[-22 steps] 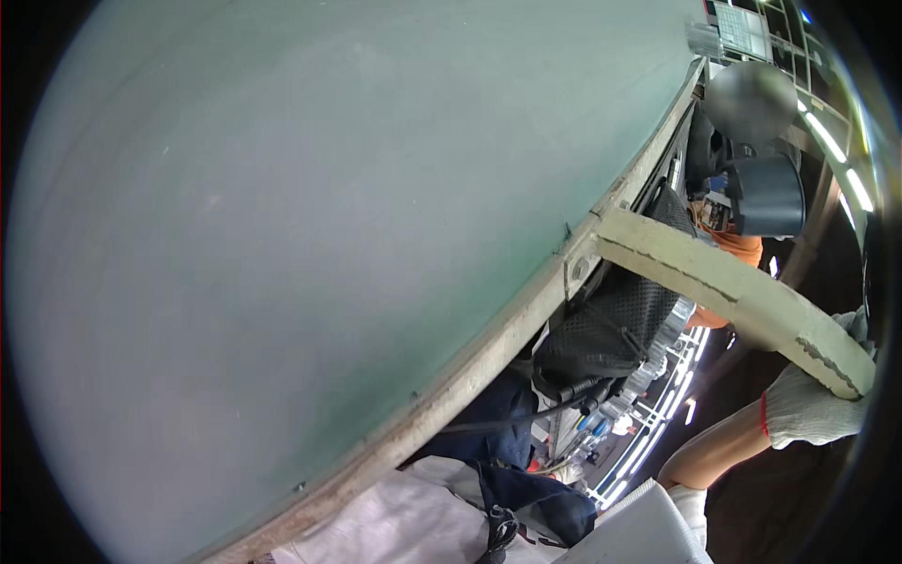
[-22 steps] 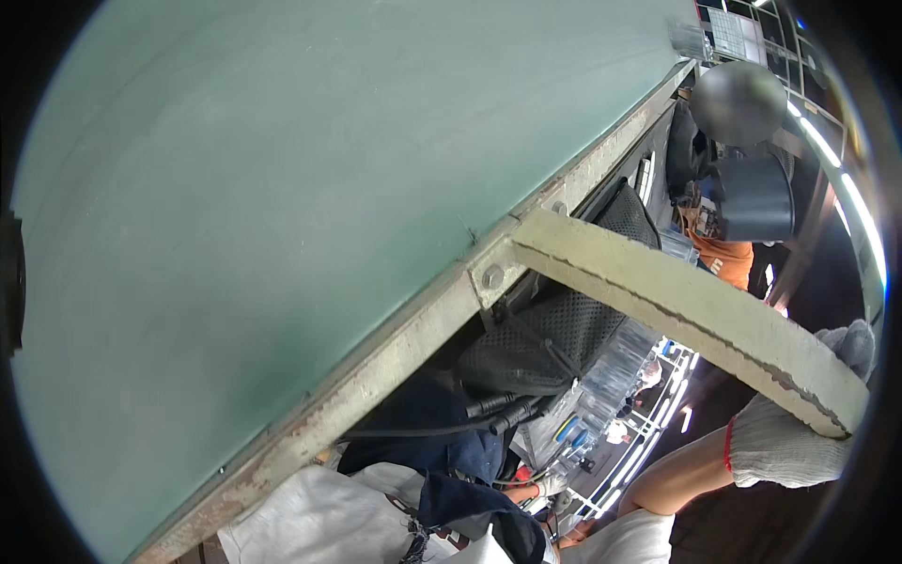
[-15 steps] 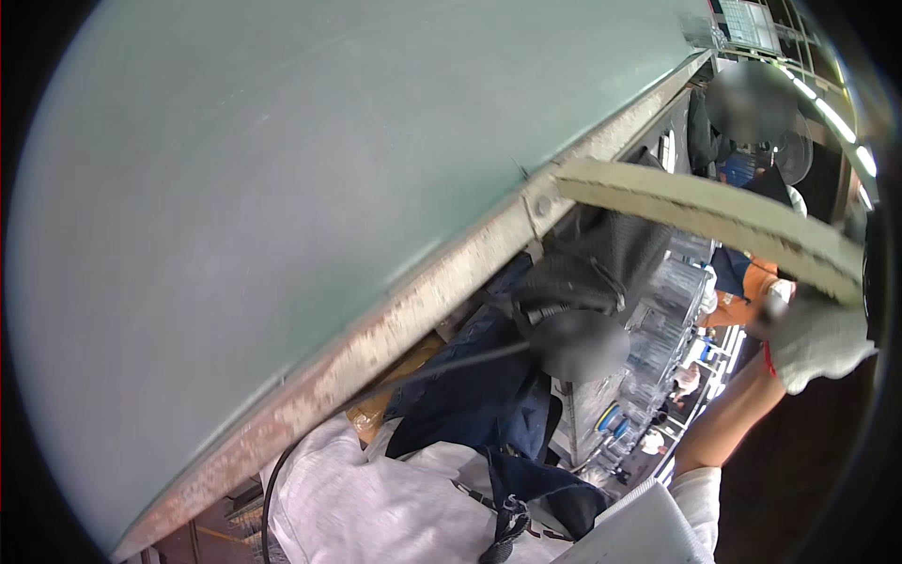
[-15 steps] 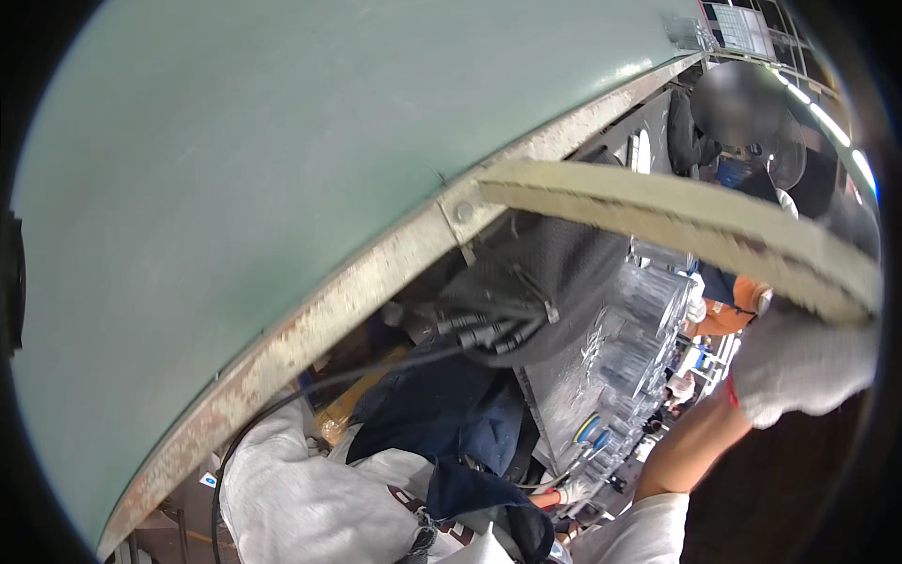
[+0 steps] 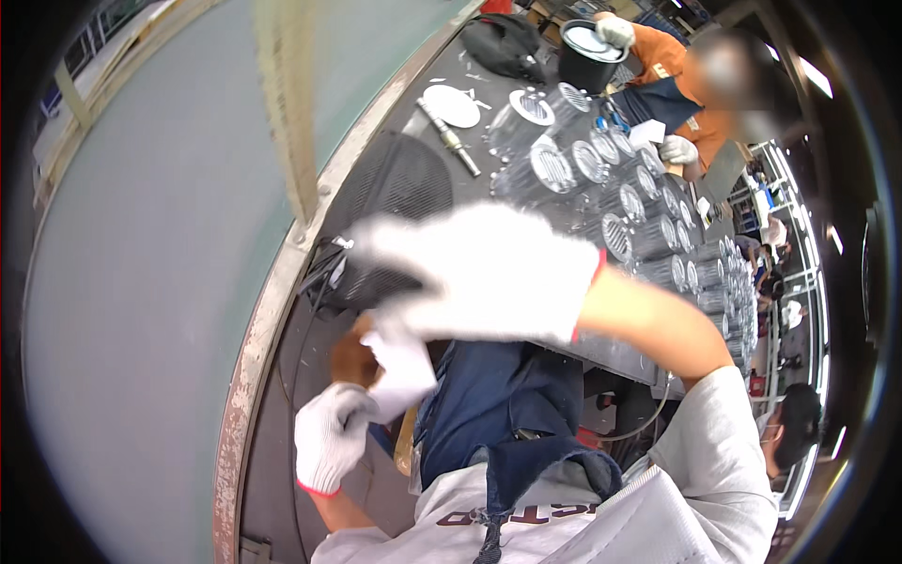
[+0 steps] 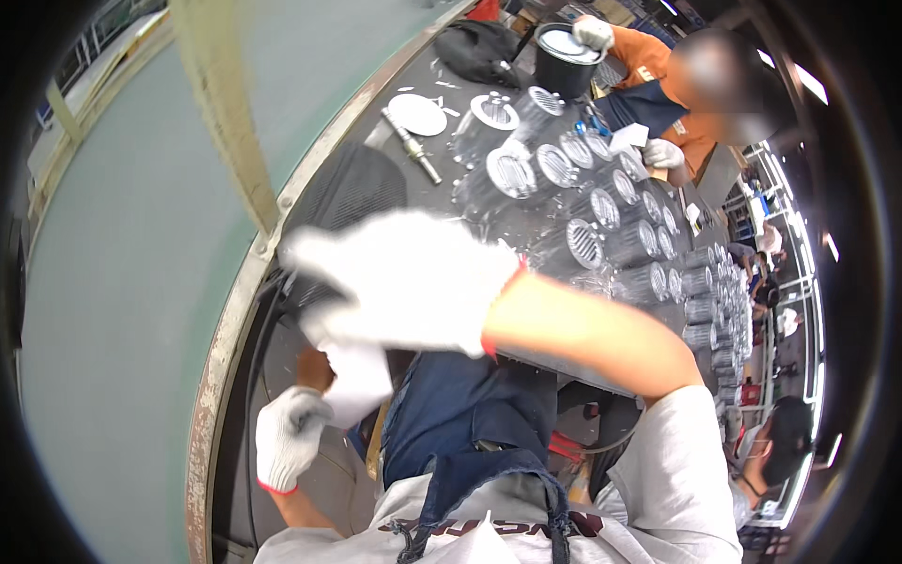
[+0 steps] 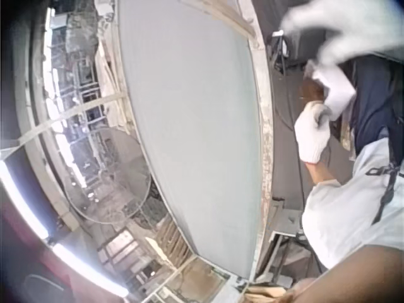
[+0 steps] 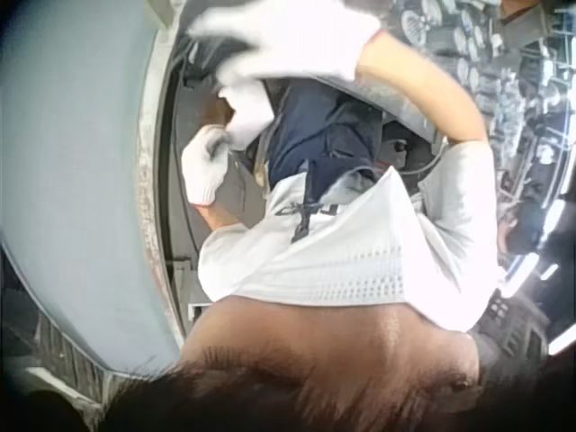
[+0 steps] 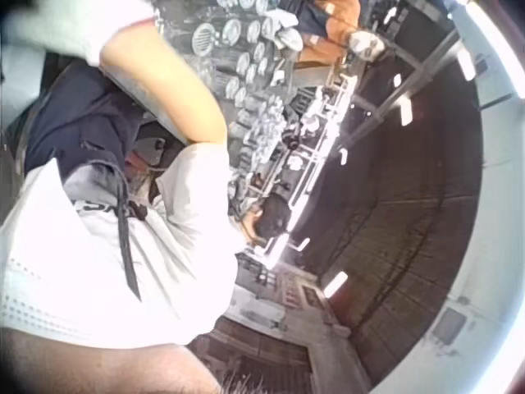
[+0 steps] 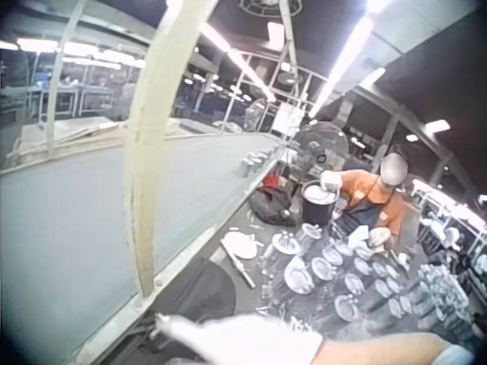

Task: The person cleans and deburrs metal cylindrical housings by scraping between their grates with a pick tool, then sands the housings using a handheld rotary sander.

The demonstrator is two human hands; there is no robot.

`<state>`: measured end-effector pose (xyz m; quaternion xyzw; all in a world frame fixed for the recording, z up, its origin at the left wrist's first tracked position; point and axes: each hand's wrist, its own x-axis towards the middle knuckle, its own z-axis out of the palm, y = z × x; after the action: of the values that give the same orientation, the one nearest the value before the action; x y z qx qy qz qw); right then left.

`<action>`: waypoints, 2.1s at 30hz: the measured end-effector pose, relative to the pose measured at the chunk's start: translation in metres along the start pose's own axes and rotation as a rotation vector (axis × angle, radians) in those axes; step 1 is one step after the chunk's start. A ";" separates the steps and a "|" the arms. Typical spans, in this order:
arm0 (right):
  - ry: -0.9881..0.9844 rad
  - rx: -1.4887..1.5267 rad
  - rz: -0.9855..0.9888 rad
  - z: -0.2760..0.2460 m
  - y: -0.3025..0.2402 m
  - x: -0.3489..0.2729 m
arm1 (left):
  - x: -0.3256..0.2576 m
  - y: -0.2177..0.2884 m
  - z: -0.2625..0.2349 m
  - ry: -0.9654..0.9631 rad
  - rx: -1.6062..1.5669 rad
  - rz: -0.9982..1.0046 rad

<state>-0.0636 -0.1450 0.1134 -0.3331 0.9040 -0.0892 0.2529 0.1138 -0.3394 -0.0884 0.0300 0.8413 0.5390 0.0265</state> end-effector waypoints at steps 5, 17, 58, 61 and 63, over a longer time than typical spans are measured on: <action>-0.106 0.065 -0.161 0.031 0.031 -0.115 | 0.047 0.096 -0.007 -0.452 0.018 0.525; 0.812 0.037 0.589 -0.050 0.164 -0.339 | 0.147 0.228 0.114 -0.076 -0.369 0.765; 0.841 0.382 1.946 0.223 0.564 -0.671 | 0.156 0.203 0.164 -0.144 -0.155 -0.026; 0.989 0.268 1.979 0.247 0.559 -0.672 | 0.147 0.215 0.158 -0.160 -0.049 0.059; 0.942 0.236 2.058 0.247 0.550 -0.661 | 0.142 0.215 0.156 -0.153 -0.119 0.091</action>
<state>0.1876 0.7040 -0.0159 0.6596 0.7394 -0.0402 -0.1290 -0.0111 -0.0972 0.0399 0.1076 0.8011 0.5849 0.0677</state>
